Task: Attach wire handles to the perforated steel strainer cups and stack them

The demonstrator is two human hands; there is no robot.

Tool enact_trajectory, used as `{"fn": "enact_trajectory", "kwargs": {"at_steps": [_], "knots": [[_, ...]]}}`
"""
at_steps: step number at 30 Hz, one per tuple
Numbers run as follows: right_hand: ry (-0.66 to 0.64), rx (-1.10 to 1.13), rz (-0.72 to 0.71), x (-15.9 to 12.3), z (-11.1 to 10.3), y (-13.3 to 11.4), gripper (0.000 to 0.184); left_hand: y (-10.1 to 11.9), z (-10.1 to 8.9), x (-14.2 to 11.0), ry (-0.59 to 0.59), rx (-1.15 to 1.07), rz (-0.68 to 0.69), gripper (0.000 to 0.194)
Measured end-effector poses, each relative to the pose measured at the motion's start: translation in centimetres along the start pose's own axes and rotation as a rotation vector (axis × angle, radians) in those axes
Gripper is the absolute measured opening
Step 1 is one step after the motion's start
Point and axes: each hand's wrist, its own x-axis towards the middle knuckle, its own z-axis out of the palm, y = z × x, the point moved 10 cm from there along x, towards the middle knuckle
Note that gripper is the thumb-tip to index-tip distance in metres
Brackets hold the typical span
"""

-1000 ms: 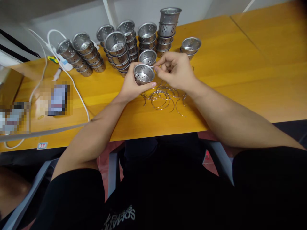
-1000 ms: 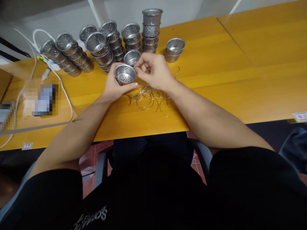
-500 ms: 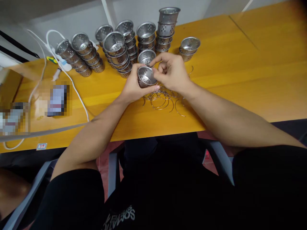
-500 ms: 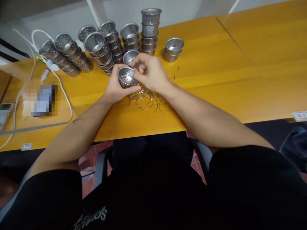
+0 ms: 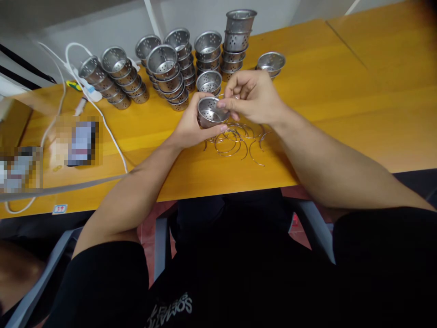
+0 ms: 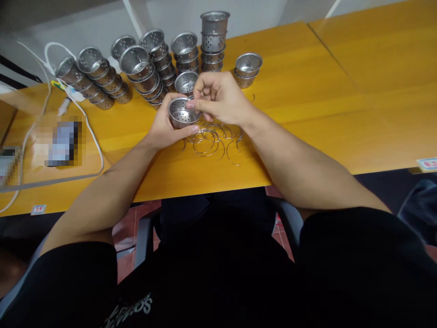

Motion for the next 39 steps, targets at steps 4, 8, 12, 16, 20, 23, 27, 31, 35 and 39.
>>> {"fn": "enact_trajectory", "kwargs": {"at_steps": [4,8,12,16,20,23,27,31,35,39], "knots": [[0.114,-0.033,-0.004,0.0,-0.4,0.1,0.072,-0.5,0.0,-0.2,0.05,0.028,0.03,0.109],[0.104,-0.046,-0.096,0.1,-0.2,-0.8,0.067,-1.0,-0.2,-0.5,0.058,0.052,0.032,0.102],[0.096,-0.11,-0.139,0.1,-0.7,-1.3,0.062,-1.8,-0.6,-0.8,0.07,0.117,-0.005,0.099],[0.147,-0.194,-0.094,0.0,-1.5,-0.5,0.06,-2.7,-1.0,-0.8,0.086,0.173,-0.011,0.103],[0.224,-0.293,-0.077,0.0,-2.5,0.1,0.063,-2.9,-1.4,-0.8,0.129,0.167,0.0,0.097],[0.242,-0.329,-0.119,-0.2,-2.9,-0.1,0.065,-2.9,-1.4,-0.8,0.142,0.158,-0.016,0.095],[0.251,-0.432,-0.183,-0.4,-3.1,-0.8,0.06,-3.1,-1.2,-0.5,0.119,0.184,-0.084,0.093],[0.18,-0.406,-0.16,-0.3,-2.4,-0.4,0.052,-2.4,-1.3,-0.2,0.125,0.164,-0.1,0.094],[0.11,-0.337,-0.1,-0.2,-1.2,-0.2,0.049,-1.3,-0.9,0.0,0.083,0.174,-0.131,0.102],[0.15,-0.354,-0.042,-0.5,-0.8,-0.4,0.044,-0.6,-0.8,0.1,0.068,0.17,-0.127,0.105]]}}
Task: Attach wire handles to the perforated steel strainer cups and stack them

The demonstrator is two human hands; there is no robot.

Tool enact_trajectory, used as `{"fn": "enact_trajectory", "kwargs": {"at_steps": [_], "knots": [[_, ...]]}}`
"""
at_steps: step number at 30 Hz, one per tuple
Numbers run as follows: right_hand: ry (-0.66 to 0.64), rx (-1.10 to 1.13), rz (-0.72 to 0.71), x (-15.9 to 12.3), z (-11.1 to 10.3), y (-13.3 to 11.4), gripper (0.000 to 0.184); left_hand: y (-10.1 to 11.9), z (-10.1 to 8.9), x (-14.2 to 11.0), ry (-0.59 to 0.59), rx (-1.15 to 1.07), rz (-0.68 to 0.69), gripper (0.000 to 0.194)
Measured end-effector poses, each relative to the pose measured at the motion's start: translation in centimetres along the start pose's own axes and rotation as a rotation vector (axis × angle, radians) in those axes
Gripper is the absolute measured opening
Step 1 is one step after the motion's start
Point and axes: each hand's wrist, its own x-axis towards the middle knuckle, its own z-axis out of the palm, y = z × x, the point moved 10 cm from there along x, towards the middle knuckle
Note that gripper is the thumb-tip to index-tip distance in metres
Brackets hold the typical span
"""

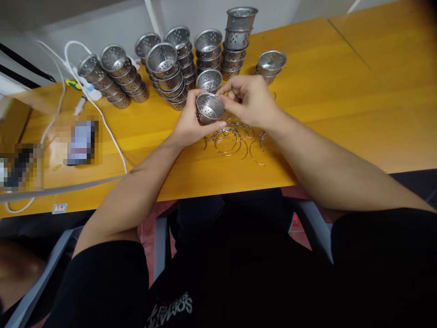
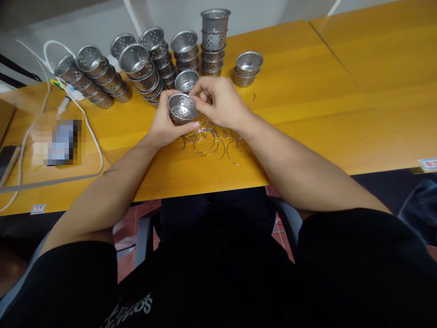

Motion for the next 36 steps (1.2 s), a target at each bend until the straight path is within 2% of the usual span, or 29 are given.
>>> {"fn": "enact_trajectory", "kwargs": {"at_steps": [7,12,16,21,28,33,36], "knots": [[0.064,0.021,0.026,0.1,0.0,0.4,0.037,-1.7,0.1,-0.1,0.008,-0.019,0.004,0.111],[0.084,-0.013,0.026,0.1,0.0,0.6,0.036,-1.0,0.0,-0.1,0.024,0.004,0.001,0.106],[0.104,0.021,0.049,0.0,0.5,0.8,0.03,-0.8,0.0,0.0,0.04,0.017,-0.027,0.111],[0.082,0.077,0.058,0.0,1.6,0.6,0.027,-1.5,0.3,0.1,0.022,0.027,0.028,0.119],[0.062,0.132,0.04,0.3,1.2,-0.1,0.019,-0.8,0.3,-0.3,-0.024,-0.03,0.046,0.105],[0.054,0.14,0.044,0.3,1.0,-0.6,0.011,-0.1,0.4,-0.2,-0.03,-0.013,0.063,0.107],[0.068,0.121,0.058,0.3,1.1,-0.4,0.015,-0.2,0.4,0.0,-0.03,0.001,0.05,0.106]]}}
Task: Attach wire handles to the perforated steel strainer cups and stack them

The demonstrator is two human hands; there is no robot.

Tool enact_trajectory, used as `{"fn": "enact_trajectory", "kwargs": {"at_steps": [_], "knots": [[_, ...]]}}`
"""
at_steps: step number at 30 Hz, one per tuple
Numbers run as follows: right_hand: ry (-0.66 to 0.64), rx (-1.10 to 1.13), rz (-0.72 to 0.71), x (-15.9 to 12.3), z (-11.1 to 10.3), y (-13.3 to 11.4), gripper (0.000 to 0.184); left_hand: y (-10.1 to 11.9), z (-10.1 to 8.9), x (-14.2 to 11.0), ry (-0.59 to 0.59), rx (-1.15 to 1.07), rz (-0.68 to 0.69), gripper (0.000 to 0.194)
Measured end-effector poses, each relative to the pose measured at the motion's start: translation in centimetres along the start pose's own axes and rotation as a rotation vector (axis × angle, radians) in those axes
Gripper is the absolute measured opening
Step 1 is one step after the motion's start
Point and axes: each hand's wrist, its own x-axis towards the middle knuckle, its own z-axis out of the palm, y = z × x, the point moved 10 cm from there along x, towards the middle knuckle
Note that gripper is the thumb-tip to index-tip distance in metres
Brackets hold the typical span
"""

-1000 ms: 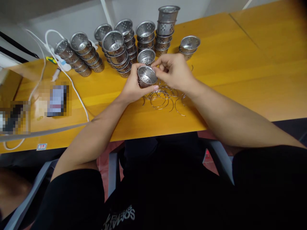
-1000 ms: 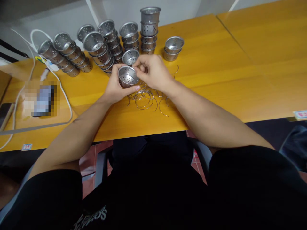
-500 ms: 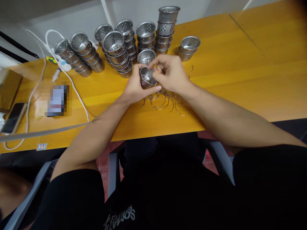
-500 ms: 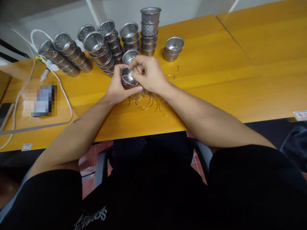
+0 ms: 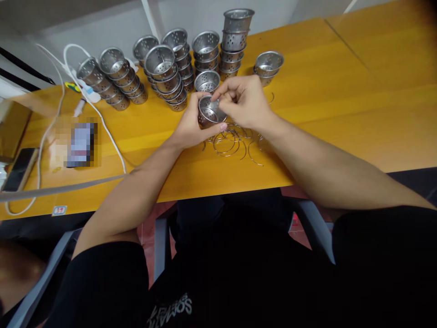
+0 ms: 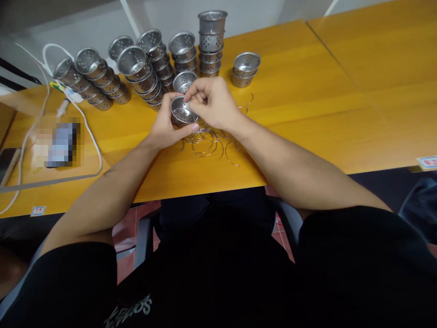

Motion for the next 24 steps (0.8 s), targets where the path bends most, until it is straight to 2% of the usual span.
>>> {"fn": "enact_trajectory", "kwargs": {"at_steps": [3,7,9,12,16,19,21,24], "knots": [[0.003,0.008,-0.007,0.1,-0.3,0.1,0.023,-0.2,-0.1,0.1,-0.003,-0.027,-0.017,0.107],[-0.166,0.105,-0.024,0.1,0.0,-0.3,0.044,-1.0,-0.4,0.0,-0.008,-0.103,-0.066,0.108],[-0.226,0.184,0.008,0.0,0.2,-0.3,0.06,-1.6,-0.5,-0.1,-0.014,-0.143,-0.097,0.106],[-0.229,0.236,0.089,0.0,0.3,0.2,0.074,-1.9,-0.3,-0.1,-0.029,-0.182,-0.102,0.101],[-0.22,0.207,0.119,0.0,0.6,0.9,0.075,-1.2,-0.3,-0.2,-0.016,-0.177,-0.028,0.1],[-0.216,0.198,0.117,0.1,0.5,1.4,0.075,-1.0,-0.5,-0.2,-0.01,-0.102,-0.043,0.086],[-0.222,0.205,0.093,0.1,0.5,1.4,0.077,-1.0,-0.6,-0.2,-0.01,-0.07,-0.054,0.078],[-0.249,0.233,0.043,0.1,0.8,1.0,0.078,-1.0,-0.7,-0.1,-0.017,-0.069,-0.033,0.077]]}}
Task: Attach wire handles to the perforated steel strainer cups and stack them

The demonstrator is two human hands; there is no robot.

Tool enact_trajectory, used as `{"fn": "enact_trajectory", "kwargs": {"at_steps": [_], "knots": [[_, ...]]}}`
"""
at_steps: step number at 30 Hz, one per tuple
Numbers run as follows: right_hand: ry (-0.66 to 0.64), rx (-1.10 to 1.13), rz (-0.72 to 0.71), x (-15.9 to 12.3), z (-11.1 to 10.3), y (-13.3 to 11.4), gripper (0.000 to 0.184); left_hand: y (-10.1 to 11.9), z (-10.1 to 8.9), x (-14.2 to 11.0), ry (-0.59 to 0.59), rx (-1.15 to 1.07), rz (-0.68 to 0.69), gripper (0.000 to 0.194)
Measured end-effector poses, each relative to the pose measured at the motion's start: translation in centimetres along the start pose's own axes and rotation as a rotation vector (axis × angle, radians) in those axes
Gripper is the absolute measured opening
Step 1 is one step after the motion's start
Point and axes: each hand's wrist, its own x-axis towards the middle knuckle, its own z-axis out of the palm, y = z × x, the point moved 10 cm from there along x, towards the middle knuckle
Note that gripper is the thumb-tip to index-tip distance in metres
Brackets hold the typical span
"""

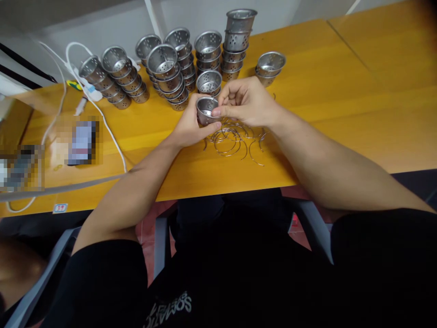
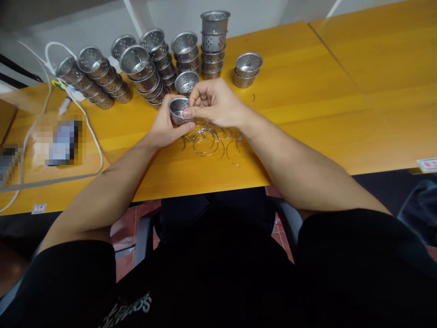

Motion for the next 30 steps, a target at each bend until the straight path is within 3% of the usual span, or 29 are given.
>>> {"fn": "enact_trajectory", "kwargs": {"at_steps": [10,17,24,27,30], "knots": [[-0.024,-0.001,-0.02,-0.4,0.2,-0.7,0.073,-0.7,-0.3,-0.2,0.022,-0.042,0.081,0.088],[0.158,-0.176,-0.17,-0.4,-2.0,-1.2,0.058,-2.1,-1.3,-0.1,0.115,0.029,0.127,0.107],[0.104,-0.476,-0.402,-1.4,-1.3,-3.0,0.029,-2.6,-1.6,0.2,0.131,0.031,0.139,0.118],[0.03,-0.567,-0.411,-1.6,-0.3,-3.1,0.02,-2.2,-1.4,0.2,0.128,0.037,0.147,0.121],[-0.031,-0.543,-0.363,-1.5,0.4,-2.8,0.024,-1.7,-1.3,0.2,0.107,0.019,0.162,0.123]]}}
